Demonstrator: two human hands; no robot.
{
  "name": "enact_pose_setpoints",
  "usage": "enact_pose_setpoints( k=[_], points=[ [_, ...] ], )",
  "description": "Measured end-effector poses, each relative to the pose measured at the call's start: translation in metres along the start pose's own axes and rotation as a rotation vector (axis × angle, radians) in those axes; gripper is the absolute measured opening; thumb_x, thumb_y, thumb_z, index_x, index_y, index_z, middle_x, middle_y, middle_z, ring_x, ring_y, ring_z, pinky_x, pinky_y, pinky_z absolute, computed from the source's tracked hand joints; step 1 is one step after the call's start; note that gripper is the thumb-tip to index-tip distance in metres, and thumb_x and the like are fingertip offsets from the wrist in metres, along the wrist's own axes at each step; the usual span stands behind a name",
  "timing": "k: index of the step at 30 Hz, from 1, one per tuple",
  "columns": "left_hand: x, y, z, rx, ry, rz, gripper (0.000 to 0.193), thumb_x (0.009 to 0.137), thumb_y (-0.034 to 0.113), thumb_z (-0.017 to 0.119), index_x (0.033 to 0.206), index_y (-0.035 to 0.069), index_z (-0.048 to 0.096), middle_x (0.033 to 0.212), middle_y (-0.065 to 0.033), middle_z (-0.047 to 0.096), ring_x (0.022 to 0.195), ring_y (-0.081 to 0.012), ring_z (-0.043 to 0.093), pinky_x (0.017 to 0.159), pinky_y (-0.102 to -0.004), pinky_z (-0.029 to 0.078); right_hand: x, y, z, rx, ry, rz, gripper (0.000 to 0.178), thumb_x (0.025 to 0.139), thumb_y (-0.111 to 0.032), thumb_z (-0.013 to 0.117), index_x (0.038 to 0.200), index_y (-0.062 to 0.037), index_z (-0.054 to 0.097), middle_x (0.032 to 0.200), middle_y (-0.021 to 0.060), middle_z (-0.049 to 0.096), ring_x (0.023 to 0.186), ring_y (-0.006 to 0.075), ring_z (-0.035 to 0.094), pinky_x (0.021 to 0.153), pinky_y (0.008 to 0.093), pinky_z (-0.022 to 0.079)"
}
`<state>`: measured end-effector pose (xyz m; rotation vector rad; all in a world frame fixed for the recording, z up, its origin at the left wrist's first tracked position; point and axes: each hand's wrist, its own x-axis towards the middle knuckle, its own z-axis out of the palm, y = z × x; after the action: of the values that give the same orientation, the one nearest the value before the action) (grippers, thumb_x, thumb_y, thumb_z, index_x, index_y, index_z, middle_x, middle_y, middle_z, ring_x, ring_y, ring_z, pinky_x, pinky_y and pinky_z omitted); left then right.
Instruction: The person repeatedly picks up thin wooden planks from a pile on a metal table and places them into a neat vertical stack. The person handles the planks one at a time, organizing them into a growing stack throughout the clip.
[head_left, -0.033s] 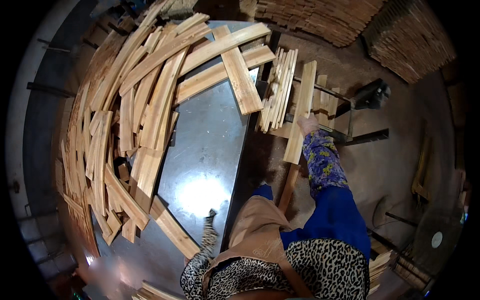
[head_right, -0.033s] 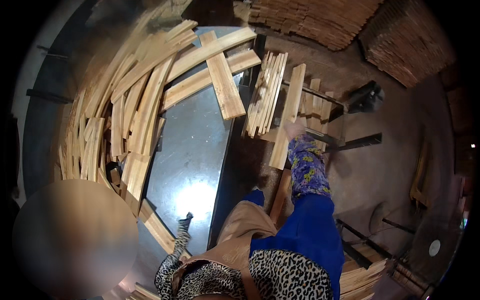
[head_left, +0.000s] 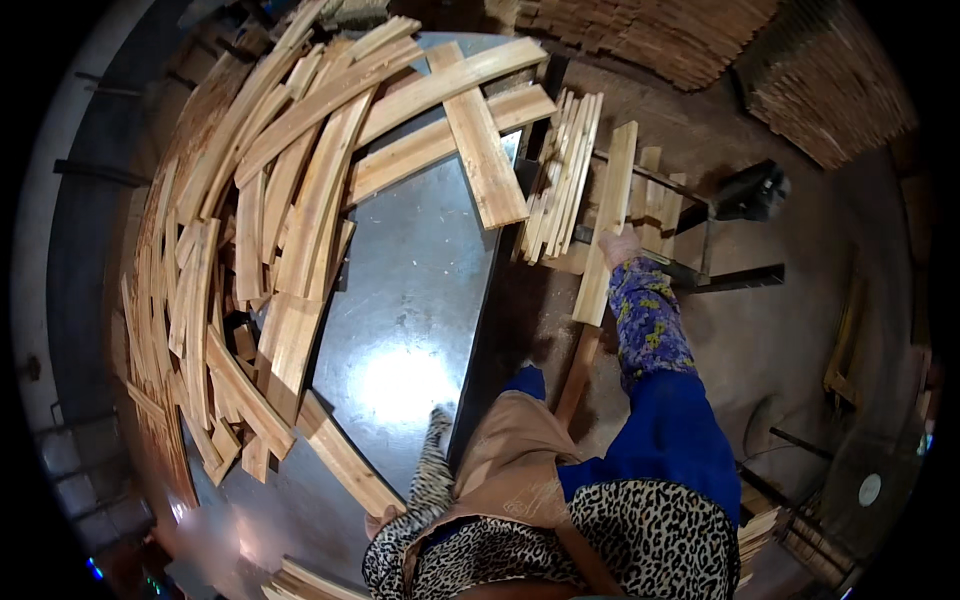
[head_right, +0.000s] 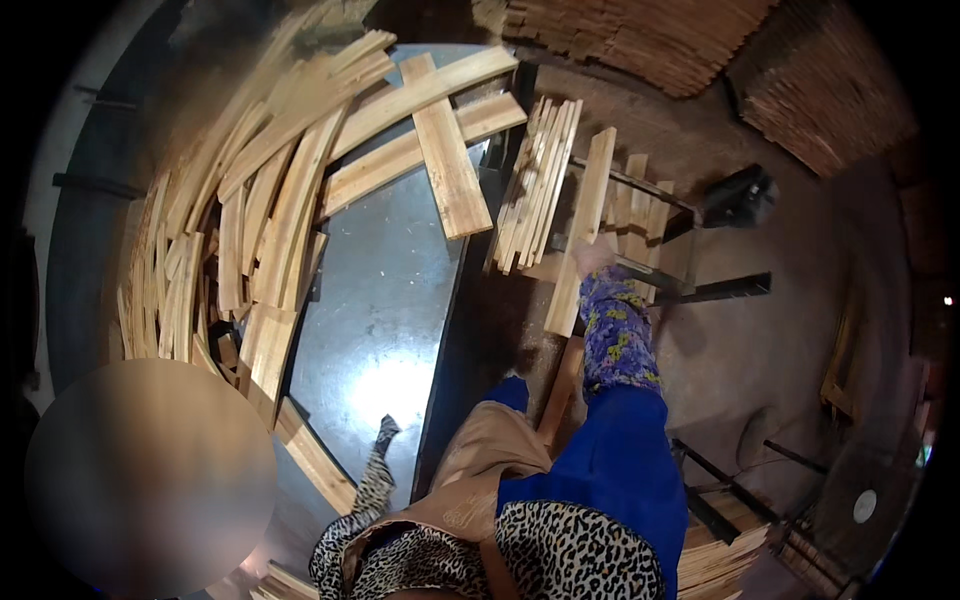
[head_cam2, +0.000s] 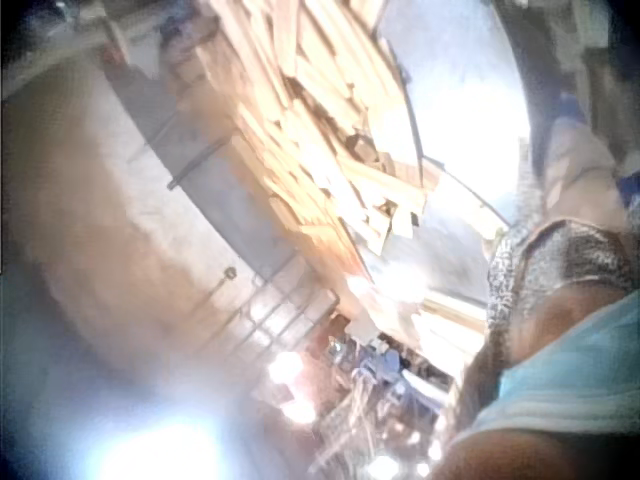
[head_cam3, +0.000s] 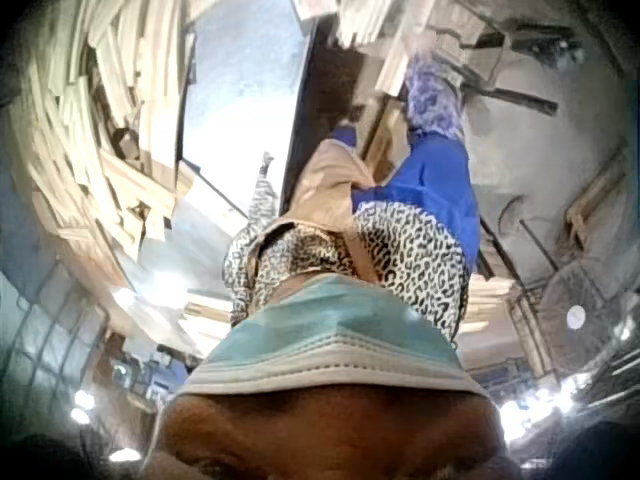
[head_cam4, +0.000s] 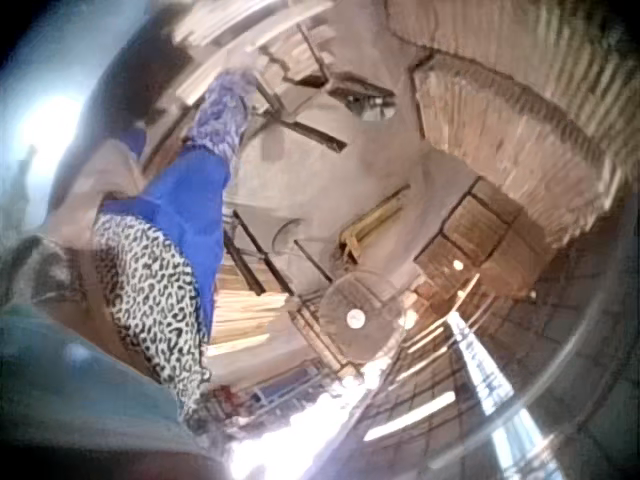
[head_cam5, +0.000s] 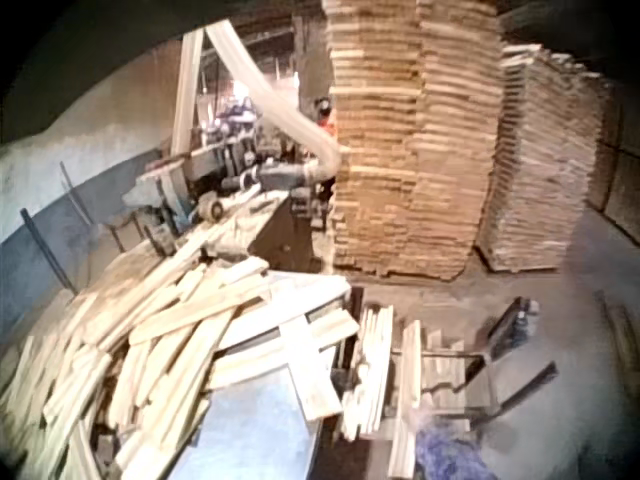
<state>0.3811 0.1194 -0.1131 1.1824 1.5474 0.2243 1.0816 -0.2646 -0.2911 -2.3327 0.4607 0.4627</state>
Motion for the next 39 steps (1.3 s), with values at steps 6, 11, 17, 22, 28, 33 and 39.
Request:
enact_pose_setpoints(
  k=[6, 11, 17, 22, 28, 33, 39],
  points=[
    [-0.003, 0.04, 0.027, 0.168, -0.01, -0.016, 0.044, 0.102, 0.003, 0.072, 0.141, -0.007, 0.055, 0.12, -0.0186, 0.074, 0.102, -0.0305, 0.074, 0.09, -0.0438, 0.063, 0.101, -0.015, -0.018, 0.044, 0.008, 0.085, 0.048, 0.105, -0.032, 0.062, 0.145, -0.0048, 0.062, 0.133, 0.0228, 0.071, 0.124, 0.0411, 0.067, 0.105, 0.0465, 0.052],
    [-0.012, 0.015, 0.059, 0.334, 0.114, -0.007, 0.05, 0.091, 0.027, 0.082, 0.125, -0.006, 0.065, 0.1, -0.0188, 0.079, 0.084, -0.0294, 0.077, 0.072, -0.0441, 0.062, 0.124, -0.039, 0.024, -0.217, -0.116, -0.201, 0.042, 0.105, -0.033, 0.061, 0.138, -0.0054, 0.064, 0.126, 0.0212, 0.072, 0.118, 0.039, 0.067, 0.101, 0.0463, 0.052],
    [-0.071, 0.141, 0.238, 0.456, 0.07, -0.194, 0.066, 0.086, 0.05, 0.085, 0.126, -0.001, 0.074, 0.114, -0.0251, 0.079, 0.11, -0.0391, 0.076, 0.098, -0.0484, 0.058, 0.116, -0.036, -0.004, -0.309, -0.464, -0.383, 0.036, 0.105, -0.033, 0.06, 0.128, -0.0062, 0.066, 0.117, 0.0194, 0.072, 0.11, 0.0366, 0.068, 0.095, 0.046, 0.053],
    [-0.131, 0.124, 0.256, 0.241, 0.135, -0.09, 0.066, 0.087, 0.051, 0.083, 0.129, 0.001, 0.074, 0.118, -0.0257, 0.079, 0.112, -0.0366, 0.076, 0.098, -0.046, 0.058, 0.046, -0.118, -0.018, -0.612, -0.948, -0.518, 0.032, 0.106, -0.034, 0.06, 0.121, -0.0068, 0.068, 0.11, 0.0179, 0.072, 0.103, 0.0346, 0.069, 0.091, 0.0458, 0.054],
    [-0.149, 0.093, 0.264, 0.03, 0.483, -0.077, 0.058, 0.095, 0.051, 0.075, 0.13, 0.004, 0.07, 0.112, -0.0271, 0.076, 0.108, -0.0438, 0.073, 0.098, -0.0497, 0.057, -0.06, -0.237, -0.015, -1.151, -1.509, -1.215, 0.03, 0.106, -0.035, 0.059, 0.111, -0.0076, 0.071, 0.102, 0.016, 0.072, 0.095, 0.0321, 0.07, 0.085, 0.0455, 0.055],
    [-0.099, 0.002, 0.162, 0.489, 1.095, 0.083, 0.052, 0.099, 0.047, 0.066, 0.131, 0.006, 0.073, 0.133, -0.0264, 0.069, 0.123, -0.0464, 0.067, 0.107, -0.0562, 0.052, -0.21, -0.255, 0.074, -1.218, -1.559, -0.98, 0.032, 0.107, -0.035, 0.06, 0.118, -0.0086, 0.074, 0.099, 0.0158, 0.075, 0.093, 0.0305, 0.072, 0.085, 0.0424, 0.055],
    [-0.093, 0.008, 0.07, 0.19, 0.519, -0.376, 0.05, 0.098, 0.038, 0.071, 0.139, 0.01, 0.071, 0.152, -0.0221, 0.056, 0.129, -0.0421, 0.064, 0.111, -0.0538, 0.052, -0.351, -0.208, 0.115, -1.172, -1.538, -1.333, 0.053, 0.104, -0.049, 0.065, 0.143, -0.013, 0.071, 0.124, 0.0163, 0.079, 0.118, 0.0318, 0.075, 0.102, 0.0409, 0.056]
  ],
)
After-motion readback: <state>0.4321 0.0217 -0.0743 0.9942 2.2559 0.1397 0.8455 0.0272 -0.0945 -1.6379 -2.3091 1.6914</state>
